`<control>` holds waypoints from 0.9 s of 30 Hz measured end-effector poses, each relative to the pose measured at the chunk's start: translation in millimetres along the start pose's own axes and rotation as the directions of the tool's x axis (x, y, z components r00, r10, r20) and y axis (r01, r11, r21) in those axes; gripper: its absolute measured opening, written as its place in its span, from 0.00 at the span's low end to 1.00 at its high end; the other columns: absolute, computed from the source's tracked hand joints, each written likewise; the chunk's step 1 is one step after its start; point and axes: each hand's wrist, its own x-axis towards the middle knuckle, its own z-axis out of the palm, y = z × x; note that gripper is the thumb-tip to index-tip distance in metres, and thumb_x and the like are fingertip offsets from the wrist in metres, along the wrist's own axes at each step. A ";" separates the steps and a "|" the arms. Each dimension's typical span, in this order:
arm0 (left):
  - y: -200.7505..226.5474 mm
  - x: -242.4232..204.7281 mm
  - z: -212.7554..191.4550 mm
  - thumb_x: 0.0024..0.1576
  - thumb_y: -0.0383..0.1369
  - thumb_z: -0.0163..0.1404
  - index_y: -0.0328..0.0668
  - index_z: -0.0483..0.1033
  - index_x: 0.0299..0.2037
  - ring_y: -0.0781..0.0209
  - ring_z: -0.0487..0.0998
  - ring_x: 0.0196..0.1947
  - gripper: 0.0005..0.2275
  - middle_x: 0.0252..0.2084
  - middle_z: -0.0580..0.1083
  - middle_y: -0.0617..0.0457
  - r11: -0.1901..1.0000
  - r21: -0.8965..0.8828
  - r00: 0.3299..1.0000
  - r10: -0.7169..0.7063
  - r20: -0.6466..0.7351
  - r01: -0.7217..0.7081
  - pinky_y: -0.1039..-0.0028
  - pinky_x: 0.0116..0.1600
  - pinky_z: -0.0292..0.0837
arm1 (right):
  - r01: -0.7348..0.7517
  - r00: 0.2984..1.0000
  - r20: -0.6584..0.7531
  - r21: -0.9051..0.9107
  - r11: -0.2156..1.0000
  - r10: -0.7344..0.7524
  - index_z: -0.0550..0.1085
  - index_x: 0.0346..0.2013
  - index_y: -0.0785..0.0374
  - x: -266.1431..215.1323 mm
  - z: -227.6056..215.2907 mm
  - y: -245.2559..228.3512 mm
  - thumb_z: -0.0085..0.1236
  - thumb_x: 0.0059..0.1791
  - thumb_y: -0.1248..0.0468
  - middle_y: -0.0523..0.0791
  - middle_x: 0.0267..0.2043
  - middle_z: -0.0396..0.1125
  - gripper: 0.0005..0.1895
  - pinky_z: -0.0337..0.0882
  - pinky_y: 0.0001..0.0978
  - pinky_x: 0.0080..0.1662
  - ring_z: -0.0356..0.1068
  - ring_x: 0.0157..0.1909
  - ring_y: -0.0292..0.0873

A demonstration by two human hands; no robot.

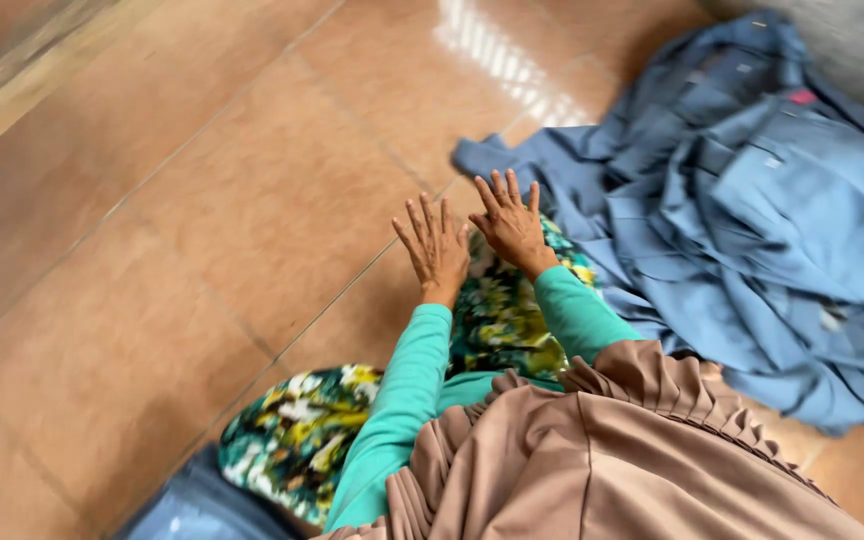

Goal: Folding blue trousers into neat rectangular shapes on a tiled floor.

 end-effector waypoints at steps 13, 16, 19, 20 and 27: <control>152.6 -2.8 -0.8 0.64 0.50 0.40 0.49 0.62 0.71 0.37 0.53 0.75 0.27 0.74 0.59 0.39 0.838 -0.065 0.840 0.536 -0.089 -0.542 0.33 0.74 0.29 | -0.601 0.735 -0.490 -0.148 0.786 0.470 0.60 0.75 0.54 -155.2 -69.7 259.3 0.75 0.39 0.73 0.64 0.77 0.47 0.53 0.37 0.82 0.63 0.42 0.77 0.69; 153.6 0.7 10.7 0.63 0.51 0.41 0.48 0.63 0.70 0.36 0.57 0.73 0.28 0.72 0.62 0.37 0.837 -0.059 0.839 0.539 -0.072 -0.543 0.31 0.74 0.29 | -0.675 0.713 -0.472 -0.265 0.688 0.518 0.61 0.75 0.46 -173.7 -24.5 321.7 0.72 0.42 0.57 0.44 0.62 0.66 0.48 0.62 0.50 0.55 0.64 0.61 0.47; 154.4 9.0 18.3 0.66 0.51 0.36 0.50 0.63 0.70 0.41 0.65 0.68 0.26 0.72 0.62 0.41 0.859 -0.118 0.862 0.505 0.033 -0.499 0.31 0.73 0.29 | -0.643 0.713 -0.545 -0.258 0.721 0.440 0.75 0.57 0.40 -166.3 -2.0 325.5 0.53 0.52 0.58 0.36 0.42 0.69 0.18 0.70 0.38 0.38 0.70 0.45 0.41; 153.9 13.4 24.6 0.67 0.50 0.36 0.50 0.61 0.71 0.44 0.69 0.66 0.25 0.72 0.61 0.42 0.853 -0.202 0.861 0.503 0.075 -0.481 0.32 0.72 0.34 | -0.620 0.707 -0.548 -0.175 0.765 0.448 0.76 0.55 0.42 -160.7 -2.3 312.9 0.53 0.52 0.60 0.37 0.41 0.70 0.17 0.72 0.38 0.36 0.71 0.44 0.42; 169.9 32.8 -29.9 0.52 0.34 0.63 0.59 0.39 0.79 0.29 0.55 0.73 0.48 0.78 0.46 0.35 0.663 -0.450 0.734 0.679 0.023 -0.599 0.41 0.67 0.62 | -0.433 0.771 -0.376 0.281 0.856 0.513 0.78 0.52 0.44 -135.4 -16.3 162.7 0.56 0.49 0.58 0.40 0.41 0.75 0.17 0.77 0.41 0.42 0.76 0.45 0.44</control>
